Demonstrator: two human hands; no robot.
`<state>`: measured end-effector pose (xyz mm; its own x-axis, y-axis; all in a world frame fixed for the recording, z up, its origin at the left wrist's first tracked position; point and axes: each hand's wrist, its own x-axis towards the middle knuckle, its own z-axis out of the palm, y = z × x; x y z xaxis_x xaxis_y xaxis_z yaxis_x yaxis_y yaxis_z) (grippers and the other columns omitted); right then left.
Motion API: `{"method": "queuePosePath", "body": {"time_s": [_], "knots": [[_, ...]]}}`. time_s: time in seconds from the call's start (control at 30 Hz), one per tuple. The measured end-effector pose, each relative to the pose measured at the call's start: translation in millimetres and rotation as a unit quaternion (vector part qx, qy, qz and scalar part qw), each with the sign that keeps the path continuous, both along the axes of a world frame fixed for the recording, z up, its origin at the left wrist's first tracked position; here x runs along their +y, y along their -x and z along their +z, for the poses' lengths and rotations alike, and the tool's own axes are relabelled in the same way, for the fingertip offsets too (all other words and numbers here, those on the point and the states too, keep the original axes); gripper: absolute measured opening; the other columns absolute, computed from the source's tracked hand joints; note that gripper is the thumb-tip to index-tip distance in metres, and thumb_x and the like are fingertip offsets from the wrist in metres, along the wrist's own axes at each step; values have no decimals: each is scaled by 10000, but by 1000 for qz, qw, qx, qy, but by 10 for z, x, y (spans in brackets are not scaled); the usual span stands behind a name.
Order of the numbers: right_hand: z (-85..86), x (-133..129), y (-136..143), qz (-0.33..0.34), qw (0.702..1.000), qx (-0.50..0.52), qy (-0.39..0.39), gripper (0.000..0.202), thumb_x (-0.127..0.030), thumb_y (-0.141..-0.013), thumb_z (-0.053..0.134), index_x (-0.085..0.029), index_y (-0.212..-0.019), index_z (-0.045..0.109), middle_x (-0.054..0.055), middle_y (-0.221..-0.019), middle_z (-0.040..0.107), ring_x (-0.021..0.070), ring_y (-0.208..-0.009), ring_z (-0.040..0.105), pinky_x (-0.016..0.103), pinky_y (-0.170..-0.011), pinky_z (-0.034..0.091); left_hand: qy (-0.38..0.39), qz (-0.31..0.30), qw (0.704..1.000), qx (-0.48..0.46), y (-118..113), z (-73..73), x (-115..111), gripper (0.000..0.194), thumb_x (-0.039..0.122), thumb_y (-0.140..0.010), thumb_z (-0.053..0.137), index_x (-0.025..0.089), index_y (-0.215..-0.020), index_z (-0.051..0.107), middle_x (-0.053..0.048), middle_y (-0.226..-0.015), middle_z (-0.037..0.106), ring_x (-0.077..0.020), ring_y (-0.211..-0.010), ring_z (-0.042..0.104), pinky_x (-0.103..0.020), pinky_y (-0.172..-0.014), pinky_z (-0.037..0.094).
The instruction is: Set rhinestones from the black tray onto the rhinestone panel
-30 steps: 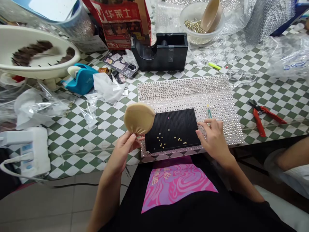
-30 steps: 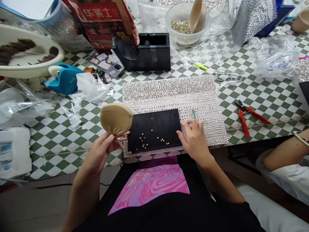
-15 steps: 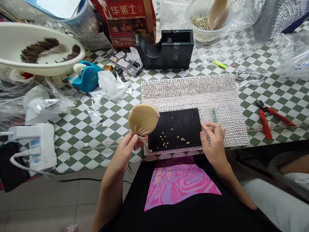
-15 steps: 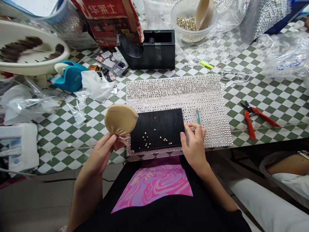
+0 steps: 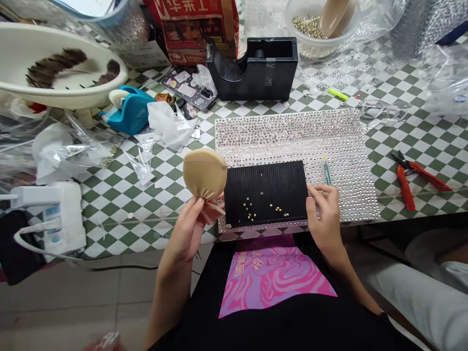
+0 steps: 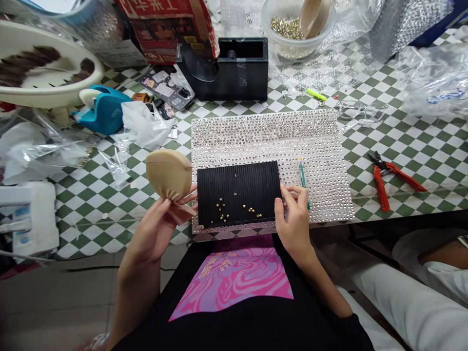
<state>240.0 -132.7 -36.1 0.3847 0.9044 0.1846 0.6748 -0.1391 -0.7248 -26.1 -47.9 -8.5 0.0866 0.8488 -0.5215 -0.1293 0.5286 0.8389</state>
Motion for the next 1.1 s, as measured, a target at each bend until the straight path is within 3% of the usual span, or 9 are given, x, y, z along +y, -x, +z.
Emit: {"method": "queuePosePath", "body": {"time_s": [0.2,0.43,0.6,0.77,0.93,1.1], "knots": [[71,43,-42,-18,1000,-14,-13,383,-344,-966,439,-138,-1206,654,146,-1095,520,218,-991,560,409,-875,519,-4,-3,1000,-6,-65,45,19,350,454,-820,670,194,-1053,691,-87,-1096,728,-221,-1011,689,-279,-819,588],[0,83,-89,-34,999,-33,0,394,-367,-956,453,-127,-1195,653,154,-1104,507,213,-914,563,426,-822,543,4,-3,1000,-14,-155,12,53,390,467,-796,692,169,-1048,677,-108,-1115,716,-247,-1040,684,-336,-878,586],[-22,86,-49,-27,998,-61,18,386,-348,-951,465,-129,-1228,623,161,-1119,489,229,-941,559,452,-849,546,-4,-5,1000,17,-160,7,35,385,477,-778,707,176,-1017,675,-88,-991,739,-241,-953,704,-341,-842,586],[63,108,-69,-34,993,-116,3,362,-322,-941,505,-123,-1224,610,159,-1091,504,256,-1026,536,450,-888,513,-45,-1,998,51,-119,32,64,325,482,-763,720,181,-884,696,-51,-888,741,-165,-786,692,-261,-763,569],[152,169,-214,-56,992,-107,-45,128,-273,-922,554,-185,-862,624,59,-858,546,175,-789,547,339,-728,488,-135,91,984,78,-28,-1,205,243,421,-840,655,187,-775,674,-27,-805,709,-137,-789,665,-214,-674,537],[198,229,-317,-39,990,-115,-76,257,-217,-946,502,-186,-732,642,31,-753,535,145,-709,539,313,-680,449,-146,137,977,75,36,-1,334,184,286,-911,585,181,-785,669,7,-778,701,-80,-682,584,-175,-599,478]]}}
